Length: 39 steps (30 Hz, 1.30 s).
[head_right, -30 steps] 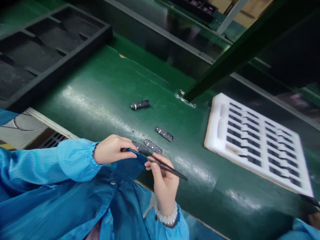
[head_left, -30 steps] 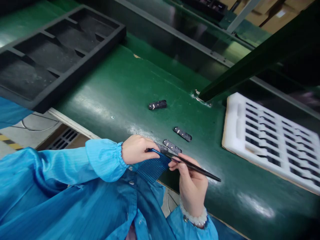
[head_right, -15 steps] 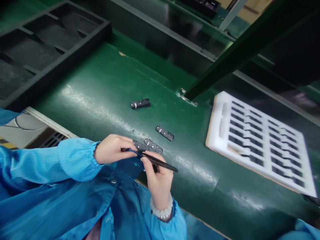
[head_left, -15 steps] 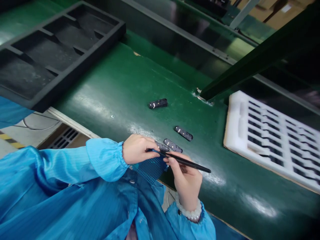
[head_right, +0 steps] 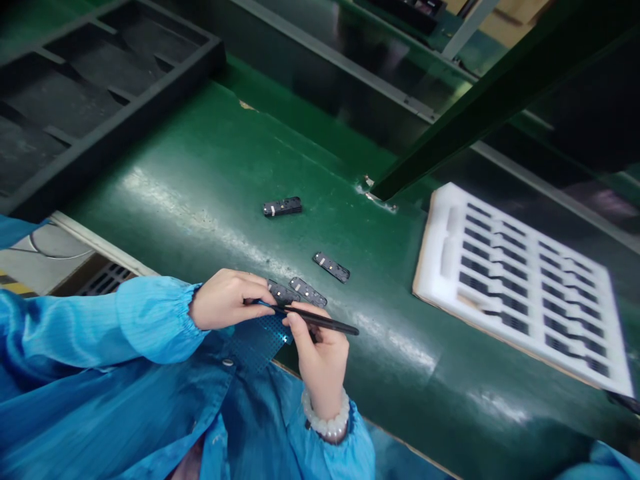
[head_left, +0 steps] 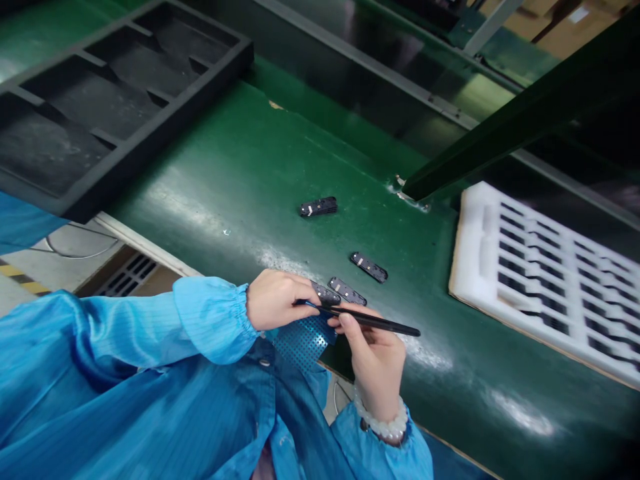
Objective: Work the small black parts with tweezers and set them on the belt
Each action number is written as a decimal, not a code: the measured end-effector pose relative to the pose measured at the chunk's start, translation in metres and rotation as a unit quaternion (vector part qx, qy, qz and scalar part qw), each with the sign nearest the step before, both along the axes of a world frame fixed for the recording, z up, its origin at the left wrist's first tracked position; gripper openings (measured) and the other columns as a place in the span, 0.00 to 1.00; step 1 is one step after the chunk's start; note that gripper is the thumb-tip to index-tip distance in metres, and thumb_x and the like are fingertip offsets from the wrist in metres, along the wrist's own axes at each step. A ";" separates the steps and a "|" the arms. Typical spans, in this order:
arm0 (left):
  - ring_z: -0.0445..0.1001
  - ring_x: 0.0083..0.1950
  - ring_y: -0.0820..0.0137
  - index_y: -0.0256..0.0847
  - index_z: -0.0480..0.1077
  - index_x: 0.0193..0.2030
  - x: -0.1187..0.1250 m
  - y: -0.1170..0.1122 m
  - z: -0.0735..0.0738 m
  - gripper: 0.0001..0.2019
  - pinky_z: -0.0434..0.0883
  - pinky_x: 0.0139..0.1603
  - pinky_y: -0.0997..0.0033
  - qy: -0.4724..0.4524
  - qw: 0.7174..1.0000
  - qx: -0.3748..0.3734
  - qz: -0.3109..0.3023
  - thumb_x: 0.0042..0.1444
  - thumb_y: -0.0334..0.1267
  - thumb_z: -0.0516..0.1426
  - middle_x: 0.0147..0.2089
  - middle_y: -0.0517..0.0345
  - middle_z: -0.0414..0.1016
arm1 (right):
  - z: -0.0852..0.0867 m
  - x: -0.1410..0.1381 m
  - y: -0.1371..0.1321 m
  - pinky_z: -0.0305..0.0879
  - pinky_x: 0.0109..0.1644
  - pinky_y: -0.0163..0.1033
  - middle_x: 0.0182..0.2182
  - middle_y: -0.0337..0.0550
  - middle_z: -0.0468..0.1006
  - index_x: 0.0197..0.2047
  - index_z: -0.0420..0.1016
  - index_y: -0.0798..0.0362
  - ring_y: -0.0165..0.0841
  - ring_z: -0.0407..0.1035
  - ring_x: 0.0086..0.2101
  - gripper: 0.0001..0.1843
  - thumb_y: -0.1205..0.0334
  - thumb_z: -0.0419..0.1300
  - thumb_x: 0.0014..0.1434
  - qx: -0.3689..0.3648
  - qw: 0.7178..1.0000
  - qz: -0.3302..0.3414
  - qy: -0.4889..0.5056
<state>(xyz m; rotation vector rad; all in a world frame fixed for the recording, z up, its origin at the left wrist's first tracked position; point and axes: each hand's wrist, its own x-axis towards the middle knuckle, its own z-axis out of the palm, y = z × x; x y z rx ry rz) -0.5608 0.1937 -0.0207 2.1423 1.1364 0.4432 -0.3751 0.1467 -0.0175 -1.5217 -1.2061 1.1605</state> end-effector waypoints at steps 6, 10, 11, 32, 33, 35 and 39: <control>0.75 0.38 0.76 0.46 0.76 0.36 0.000 0.000 -0.001 0.05 0.64 0.36 0.81 -0.002 1.000 -0.007 -0.009 0.57 0.38 0.57 0.37 0.67 0.78 | 0.001 -0.001 0.001 0.75 0.31 0.35 0.24 0.40 0.80 0.35 0.78 0.53 0.31 0.75 0.25 0.10 0.57 0.64 0.52 -0.007 1.000 -0.002 0.013; 0.75 0.39 0.76 0.46 0.76 0.36 0.000 0.000 0.000 0.05 0.64 0.36 0.81 -0.003 1.000 -0.008 -0.006 0.57 0.38 0.58 0.37 0.67 0.78 | -0.001 0.000 0.000 0.74 0.32 0.36 0.23 0.40 0.79 0.36 0.78 0.54 0.31 0.75 0.25 0.10 0.56 0.64 0.53 -0.004 1.000 0.004 0.002; 0.75 0.39 0.76 0.46 0.76 0.36 0.001 0.000 0.000 0.05 0.64 0.36 0.81 -0.003 1.000 -0.008 -0.005 0.57 0.37 0.58 0.37 0.68 0.78 | -0.002 0.001 -0.001 0.74 0.32 0.36 0.23 0.40 0.79 0.36 0.78 0.54 0.31 0.75 0.25 0.10 0.56 0.64 0.53 -0.002 1.000 0.004 0.001; 0.75 0.47 0.73 0.43 0.74 0.37 -0.002 -0.007 -0.009 0.12 0.68 0.50 0.75 -0.019 0.994 0.102 -0.036 0.63 0.42 0.51 0.53 0.63 0.74 | -0.007 0.013 0.015 0.71 0.28 0.34 0.25 0.44 0.81 0.34 0.78 0.56 0.32 0.76 0.25 0.16 0.51 0.66 0.48 -0.039 0.994 -0.094 -0.046; 0.75 0.46 0.73 0.43 0.74 0.36 -0.002 -0.007 -0.009 0.12 0.68 0.50 0.75 -0.019 0.994 0.101 -0.035 0.63 0.42 0.51 0.53 0.63 0.75 | -0.006 0.013 0.016 0.71 0.27 0.34 0.25 0.44 0.81 0.34 0.78 0.57 0.33 0.76 0.25 0.17 0.51 0.66 0.48 -0.039 0.994 -0.093 -0.049; 0.75 0.47 0.73 0.43 0.74 0.36 -0.002 -0.007 -0.009 0.12 0.68 0.50 0.75 -0.017 0.995 0.095 -0.036 0.63 0.42 0.51 0.53 0.63 0.75 | -0.005 0.012 0.017 0.71 0.27 0.34 0.24 0.44 0.80 0.34 0.78 0.57 0.33 0.76 0.25 0.17 0.50 0.66 0.48 -0.041 0.993 -0.094 -0.055; 0.75 0.47 0.73 0.43 0.75 0.37 -0.002 -0.007 -0.009 0.13 0.68 0.52 0.74 -0.010 0.996 0.085 -0.037 0.64 0.42 0.50 0.53 0.62 0.74 | -0.004 0.012 0.018 0.71 0.26 0.35 0.23 0.44 0.80 0.34 0.78 0.57 0.34 0.76 0.24 0.18 0.49 0.66 0.48 -0.044 0.992 -0.098 -0.063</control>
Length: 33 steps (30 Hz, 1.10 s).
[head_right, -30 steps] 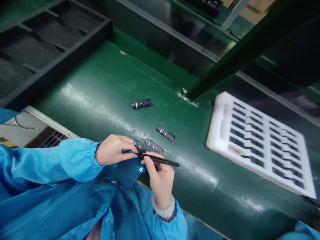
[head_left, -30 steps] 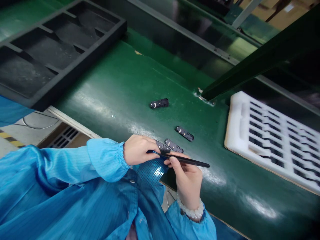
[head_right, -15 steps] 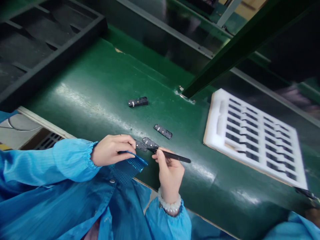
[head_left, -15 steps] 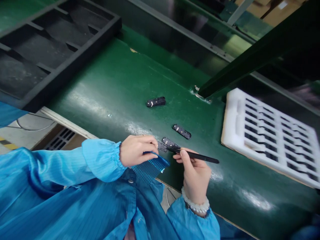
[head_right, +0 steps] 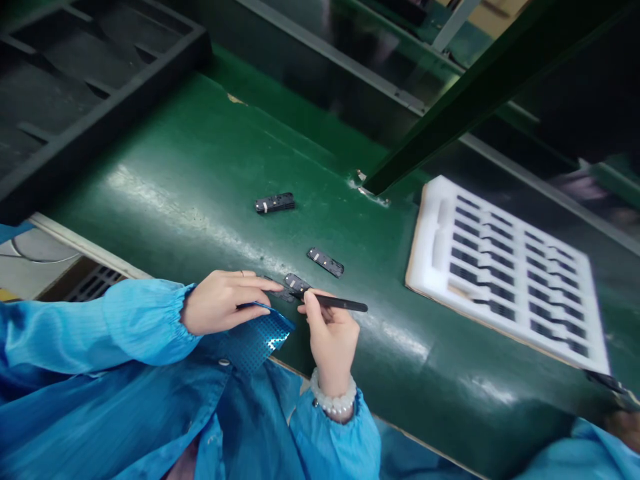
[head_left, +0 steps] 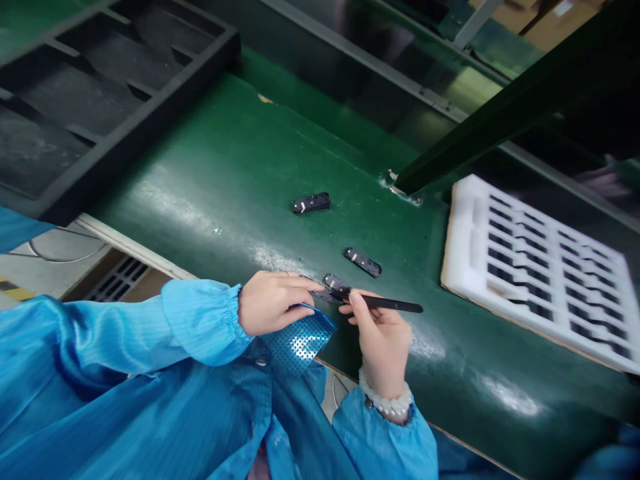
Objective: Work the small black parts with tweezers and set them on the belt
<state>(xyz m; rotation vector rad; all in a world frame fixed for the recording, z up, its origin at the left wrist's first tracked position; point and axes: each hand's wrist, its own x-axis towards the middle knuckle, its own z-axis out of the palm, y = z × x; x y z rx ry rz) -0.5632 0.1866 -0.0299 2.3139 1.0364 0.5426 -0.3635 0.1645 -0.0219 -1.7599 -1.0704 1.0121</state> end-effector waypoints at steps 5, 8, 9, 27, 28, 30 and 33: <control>0.75 0.47 0.73 0.43 0.75 0.37 0.000 0.000 0.000 0.12 0.68 0.51 0.74 0.000 1.000 -0.001 0.003 0.63 0.42 0.51 0.53 0.63 0.74 | 0.000 -0.001 0.000 0.71 0.26 0.35 0.25 0.45 0.81 0.34 0.78 0.57 0.34 0.76 0.25 0.19 0.49 0.66 0.48 0.001 1.000 -0.001 -0.005; 0.75 0.46 0.73 0.43 0.74 0.36 0.001 0.000 0.000 0.11 0.68 0.49 0.74 -0.005 1.000 0.009 0.004 0.63 0.41 0.52 0.53 0.65 0.74 | -0.001 -0.001 0.001 0.71 0.26 0.35 0.25 0.45 0.81 0.34 0.78 0.57 0.33 0.76 0.25 0.18 0.49 0.65 0.48 0.002 1.000 0.000 -0.005; 0.75 0.46 0.73 0.43 0.74 0.36 0.001 0.000 0.000 0.11 0.68 0.49 0.74 -0.006 1.000 0.011 0.004 0.63 0.41 0.52 0.53 0.65 0.74 | -0.001 -0.001 0.001 0.71 0.26 0.35 0.25 0.45 0.81 0.34 0.78 0.57 0.33 0.76 0.25 0.18 0.49 0.65 0.48 0.003 1.000 0.000 -0.005; 0.76 0.45 0.73 0.41 0.74 0.35 0.001 0.001 0.000 0.09 0.68 0.50 0.75 -0.022 0.999 0.028 0.006 0.62 0.39 0.53 0.52 0.64 0.75 | -0.006 -0.004 -0.020 0.74 0.35 0.36 0.31 0.44 0.81 0.36 0.78 0.53 0.32 0.76 0.30 0.07 0.59 0.62 0.55 0.190 0.959 0.060 -0.204; 0.76 0.45 0.73 0.41 0.74 0.35 0.001 0.001 0.000 0.10 0.69 0.49 0.75 -0.027 0.999 0.030 0.009 0.62 0.40 0.53 0.51 0.64 0.75 | -0.005 -0.004 -0.021 0.74 0.35 0.36 0.31 0.44 0.81 0.36 0.78 0.54 0.32 0.76 0.29 0.08 0.59 0.62 0.55 0.186 0.964 0.042 -0.183; 0.76 0.45 0.73 0.42 0.74 0.36 0.001 0.002 0.000 0.10 0.68 0.49 0.75 -0.038 0.999 0.027 0.013 0.62 0.41 0.53 0.51 0.64 0.76 | -0.004 -0.004 -0.024 0.75 0.34 0.36 0.30 0.43 0.80 0.37 0.77 0.54 0.31 0.76 0.28 0.08 0.59 0.62 0.56 0.168 0.980 0.001 -0.111; 0.76 0.46 0.73 0.42 0.74 0.37 0.001 0.003 0.001 0.09 0.68 0.49 0.77 -0.064 0.998 0.009 0.017 0.61 0.41 0.54 0.49 0.62 0.77 | -0.002 -0.010 -0.029 0.75 0.31 0.35 0.30 0.41 0.80 0.37 0.76 0.54 0.30 0.76 0.26 0.08 0.59 0.62 0.56 0.156 0.987 -0.025 0.001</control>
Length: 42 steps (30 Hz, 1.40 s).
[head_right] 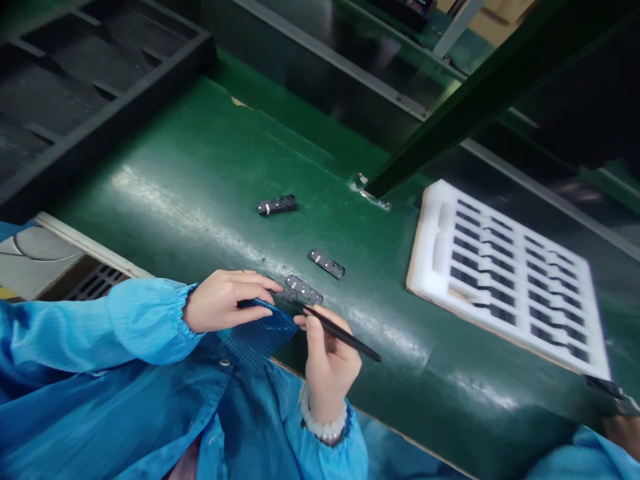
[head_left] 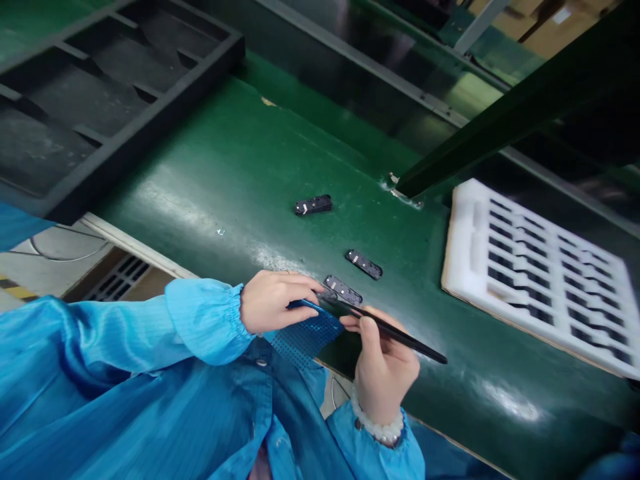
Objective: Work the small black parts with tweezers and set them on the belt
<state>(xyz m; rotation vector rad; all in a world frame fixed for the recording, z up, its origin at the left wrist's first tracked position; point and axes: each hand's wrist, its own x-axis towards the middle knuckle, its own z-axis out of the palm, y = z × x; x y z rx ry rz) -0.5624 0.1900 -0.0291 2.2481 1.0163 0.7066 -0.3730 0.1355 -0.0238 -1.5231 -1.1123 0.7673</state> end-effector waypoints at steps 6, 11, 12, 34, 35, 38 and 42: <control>0.76 0.38 0.75 0.40 0.75 0.37 -0.001 0.002 0.001 0.09 0.68 0.41 0.81 -0.043 0.998 -0.045 0.003 0.60 0.40 0.56 0.37 0.62 0.78 | 0.000 -0.012 -0.003 0.72 0.27 0.33 0.31 0.41 0.79 0.37 0.77 0.53 0.30 0.76 0.26 0.06 0.62 0.63 0.54 0.059 0.995 -0.029 0.078; 0.70 0.26 0.79 0.42 0.74 0.47 -0.002 0.003 0.002 0.13 0.63 0.28 0.82 -0.032 0.996 -0.073 0.031 0.59 0.43 0.57 0.29 0.63 0.75 | -0.005 -0.010 -0.001 0.71 0.27 0.31 0.31 0.41 0.80 0.38 0.76 0.53 0.30 0.76 0.28 0.06 0.63 0.63 0.55 0.041 0.992 -0.008 0.121; 0.68 0.24 0.79 0.43 0.74 0.48 -0.002 0.003 0.002 0.13 0.62 0.27 0.82 -0.031 0.995 -0.083 0.039 0.58 0.43 0.57 0.28 0.64 0.74 | -0.005 -0.009 0.000 0.71 0.27 0.31 0.31 0.42 0.80 0.39 0.76 0.53 0.30 0.76 0.28 0.07 0.63 0.63 0.55 0.031 0.992 -0.005 0.120; 0.73 0.29 0.79 0.43 0.76 0.33 0.000 0.001 0.001 0.06 0.65 0.34 0.84 -0.002 0.997 -0.064 0.033 0.56 0.41 0.60 0.28 0.66 0.77 | 0.007 -0.003 0.004 0.75 0.39 0.37 0.34 0.41 0.81 0.39 0.78 0.48 0.32 0.77 0.34 0.07 0.61 0.62 0.56 -0.057 0.987 0.151 -0.010; 0.73 0.29 0.79 0.43 0.76 0.33 0.000 0.001 0.000 0.06 0.65 0.33 0.84 0.000 0.997 -0.064 0.033 0.57 0.41 0.60 0.28 0.66 0.77 | 0.007 -0.003 0.004 0.75 0.39 0.37 0.34 0.41 0.81 0.38 0.78 0.48 0.33 0.77 0.35 0.06 0.60 0.62 0.56 -0.058 0.986 0.153 -0.012; 0.73 0.29 0.79 0.43 0.76 0.33 0.000 0.001 0.000 0.08 0.65 0.32 0.84 0.006 0.998 -0.062 0.032 0.57 0.43 0.59 0.28 0.66 0.77 | 0.008 -0.003 0.005 0.75 0.39 0.37 0.34 0.42 0.81 0.38 0.78 0.49 0.33 0.77 0.34 0.06 0.60 0.63 0.55 -0.057 0.986 0.155 -0.018; 0.73 0.29 0.79 0.43 0.76 0.33 -0.001 0.001 0.000 0.10 0.65 0.33 0.84 0.011 0.998 -0.061 0.029 0.58 0.44 0.58 0.28 0.66 0.77 | 0.008 -0.003 0.004 0.76 0.39 0.39 0.33 0.42 0.81 0.37 0.78 0.50 0.33 0.77 0.32 0.06 0.60 0.63 0.55 -0.056 0.987 0.148 -0.015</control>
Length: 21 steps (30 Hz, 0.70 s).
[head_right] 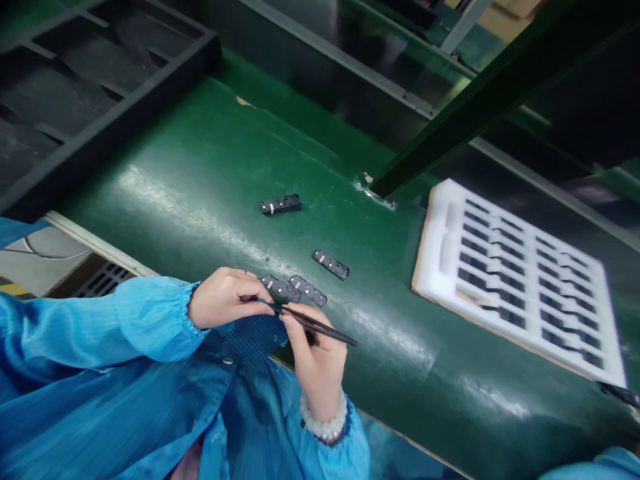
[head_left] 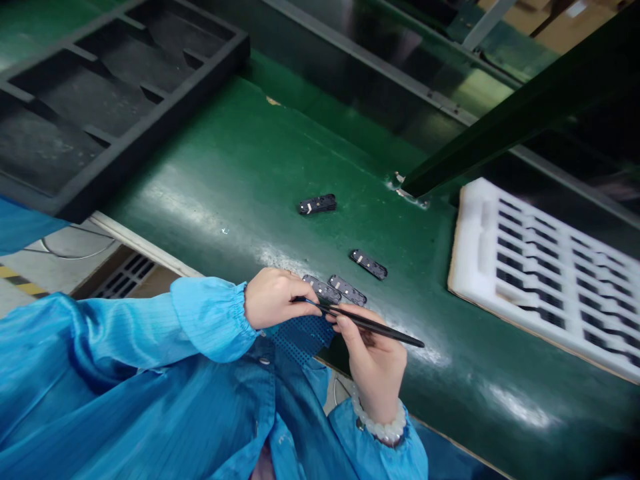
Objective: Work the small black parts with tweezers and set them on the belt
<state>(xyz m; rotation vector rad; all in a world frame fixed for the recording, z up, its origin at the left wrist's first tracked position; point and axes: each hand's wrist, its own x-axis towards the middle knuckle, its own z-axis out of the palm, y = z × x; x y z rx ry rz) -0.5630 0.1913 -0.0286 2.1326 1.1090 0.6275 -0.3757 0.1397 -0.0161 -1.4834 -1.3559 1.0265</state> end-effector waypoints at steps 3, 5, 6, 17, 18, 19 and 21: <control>0.73 0.28 0.79 0.43 0.77 0.32 0.000 0.000 0.001 0.10 0.65 0.32 0.83 0.004 1.000 -0.001 0.002 0.58 0.44 0.58 0.27 0.66 0.77 | -0.001 -0.001 -0.001 0.76 0.39 0.40 0.32 0.42 0.81 0.37 0.78 0.50 0.33 0.77 0.31 0.07 0.60 0.63 0.54 0.000 1.000 -0.010 -0.001; 0.73 0.27 0.79 0.44 0.77 0.32 0.000 0.000 0.001 0.09 0.64 0.31 0.83 0.007 1.000 -0.005 0.005 0.57 0.44 0.59 0.27 0.66 0.77 | -0.001 -0.001 -0.001 0.76 0.38 0.40 0.32 0.43 0.81 0.37 0.79 0.51 0.33 0.77 0.31 0.07 0.59 0.63 0.54 0.002 1.000 -0.017 -0.005; 0.73 0.27 0.79 0.44 0.77 0.32 0.000 0.000 0.001 0.09 0.64 0.31 0.83 0.010 1.000 -0.008 0.006 0.57 0.45 0.59 0.27 0.66 0.77 | -0.002 -0.001 -0.001 0.76 0.38 0.40 0.31 0.43 0.81 0.37 0.79 0.51 0.33 0.77 0.31 0.07 0.59 0.63 0.54 0.004 1.000 -0.020 -0.005; 0.71 0.25 0.79 0.45 0.77 0.31 0.000 -0.001 0.001 0.08 0.62 0.29 0.83 0.018 1.000 0.003 0.018 0.55 0.46 0.60 0.24 0.67 0.75 | -0.001 0.001 -0.004 0.76 0.36 0.36 0.29 0.42 0.82 0.36 0.78 0.52 0.32 0.78 0.29 0.07 0.59 0.64 0.54 -0.016 0.998 -0.043 0.034; 0.71 0.25 0.79 0.45 0.77 0.31 0.000 -0.001 0.001 0.09 0.62 0.29 0.83 0.018 1.000 0.002 0.019 0.55 0.46 0.60 0.24 0.67 0.75 | -0.001 0.001 -0.004 0.76 0.36 0.37 0.29 0.42 0.82 0.36 0.78 0.52 0.33 0.78 0.29 0.08 0.58 0.64 0.54 -0.020 0.998 -0.047 0.037; 0.72 0.25 0.79 0.45 0.77 0.31 0.000 -0.001 0.000 0.09 0.63 0.29 0.83 0.019 1.000 -0.001 0.021 0.55 0.46 0.60 0.24 0.67 0.75 | -0.001 0.002 -0.003 0.76 0.36 0.38 0.29 0.42 0.82 0.36 0.78 0.53 0.33 0.78 0.29 0.09 0.58 0.64 0.53 -0.023 0.997 -0.055 0.040; 0.73 0.27 0.79 0.45 0.77 0.32 0.000 -0.001 0.000 0.10 0.64 0.31 0.83 0.015 1.000 -0.010 0.019 0.56 0.47 0.59 0.26 0.67 0.76 | -0.001 0.006 -0.002 0.76 0.35 0.38 0.27 0.42 0.82 0.36 0.78 0.54 0.33 0.78 0.28 0.10 0.57 0.65 0.52 -0.024 0.994 -0.092 0.049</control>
